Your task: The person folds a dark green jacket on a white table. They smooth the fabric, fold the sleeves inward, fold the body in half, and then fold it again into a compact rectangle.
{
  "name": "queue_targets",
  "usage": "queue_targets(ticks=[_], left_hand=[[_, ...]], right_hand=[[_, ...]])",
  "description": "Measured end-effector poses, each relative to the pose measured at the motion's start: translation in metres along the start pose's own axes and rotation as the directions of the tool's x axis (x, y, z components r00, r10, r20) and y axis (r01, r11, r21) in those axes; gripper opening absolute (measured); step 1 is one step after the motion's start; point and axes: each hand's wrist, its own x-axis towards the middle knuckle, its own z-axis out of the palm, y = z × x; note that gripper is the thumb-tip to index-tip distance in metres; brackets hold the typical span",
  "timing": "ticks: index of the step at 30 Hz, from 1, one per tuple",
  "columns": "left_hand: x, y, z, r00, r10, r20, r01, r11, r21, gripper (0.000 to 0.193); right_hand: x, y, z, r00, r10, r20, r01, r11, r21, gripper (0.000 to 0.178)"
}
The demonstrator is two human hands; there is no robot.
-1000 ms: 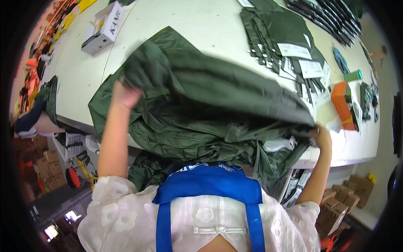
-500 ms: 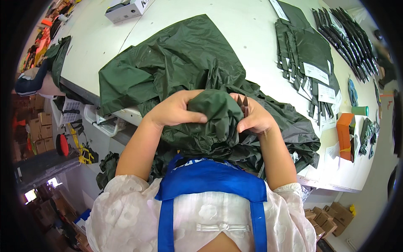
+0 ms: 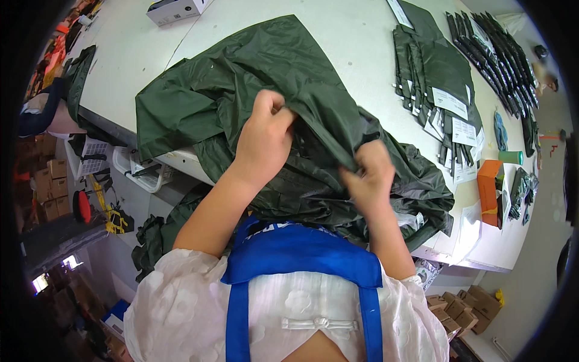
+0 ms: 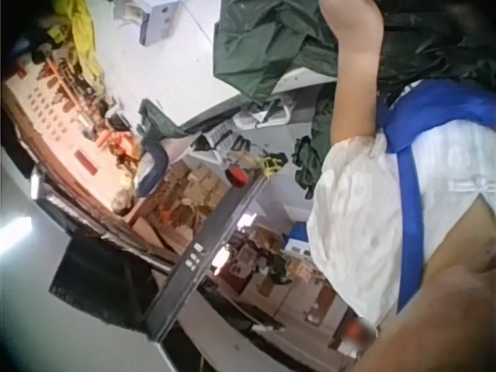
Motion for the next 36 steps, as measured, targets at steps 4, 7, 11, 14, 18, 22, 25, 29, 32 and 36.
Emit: queue_targets(ticks=[4, 7, 11, 14, 18, 22, 25, 29, 32, 36], left_hand=[[0.012, -0.01, 0.006, 0.995, 0.089, -0.053, -0.095, 0.988, -0.125, 0.039], [0.046, -0.021, -0.037, 0.826, -0.405, 0.392, 0.5, 0.847, -0.179, 0.053], [0.12, -0.068, -0.035, 0.949, -0.145, 0.282, 0.305, 0.659, -0.688, 0.057], [0.132, -0.078, -0.001, 0.954, -0.173, 0.247, 0.279, 0.816, -0.506, 0.067], [0.044, -0.097, 0.012, 0.986, -0.165, 0.005, 0.164, 0.98, -0.117, 0.055], [-0.113, -0.151, 0.028, 0.552, -0.831, -0.068, 0.747, 0.529, -0.403, 0.063], [-0.13, -0.107, 0.036, 0.334, -0.938, 0.097, 0.794, 0.225, -0.564, 0.063], [-0.121, -0.105, 0.034, 0.286, -0.826, 0.486, 0.899, 0.054, -0.435, 0.066], [-0.115, -0.092, 0.037, 0.461, -0.709, 0.534, 0.744, -0.02, -0.668, 0.055], [-0.087, -0.061, 0.007, 0.776, -0.492, 0.396, 0.509, 0.117, -0.853, 0.055]], right_hand=[[-0.002, -0.028, -0.001, 0.881, 0.051, 0.47, -0.274, 0.866, 0.419, 0.036], [0.019, 0.018, -0.012, 0.963, 0.257, 0.075, -0.262, 0.963, 0.069, 0.065], [0.025, 0.129, -0.036, 0.775, 0.569, 0.275, -0.533, 0.822, -0.199, 0.052], [0.054, 0.174, -0.063, 0.802, 0.596, -0.032, -0.589, 0.781, -0.21, 0.033], [0.055, 0.264, -0.109, 0.851, 0.299, -0.432, -0.519, 0.61, -0.599, 0.044], [0.046, 0.154, -0.036, 0.879, 0.469, 0.089, -0.467, 0.883, -0.039, 0.032], [0.03, 0.063, 0.041, 0.814, 0.228, 0.535, -0.285, 0.958, 0.026, 0.032], [0.008, 0.045, 0.11, 0.71, 0.019, 0.704, 0.073, 0.992, -0.101, 0.027], [0.023, 0.063, 0.103, 0.706, 0.032, 0.707, -0.148, 0.984, 0.103, 0.021], [0.078, 0.034, 0.049, 0.598, -0.137, 0.79, -0.017, 0.983, 0.183, 0.029]])
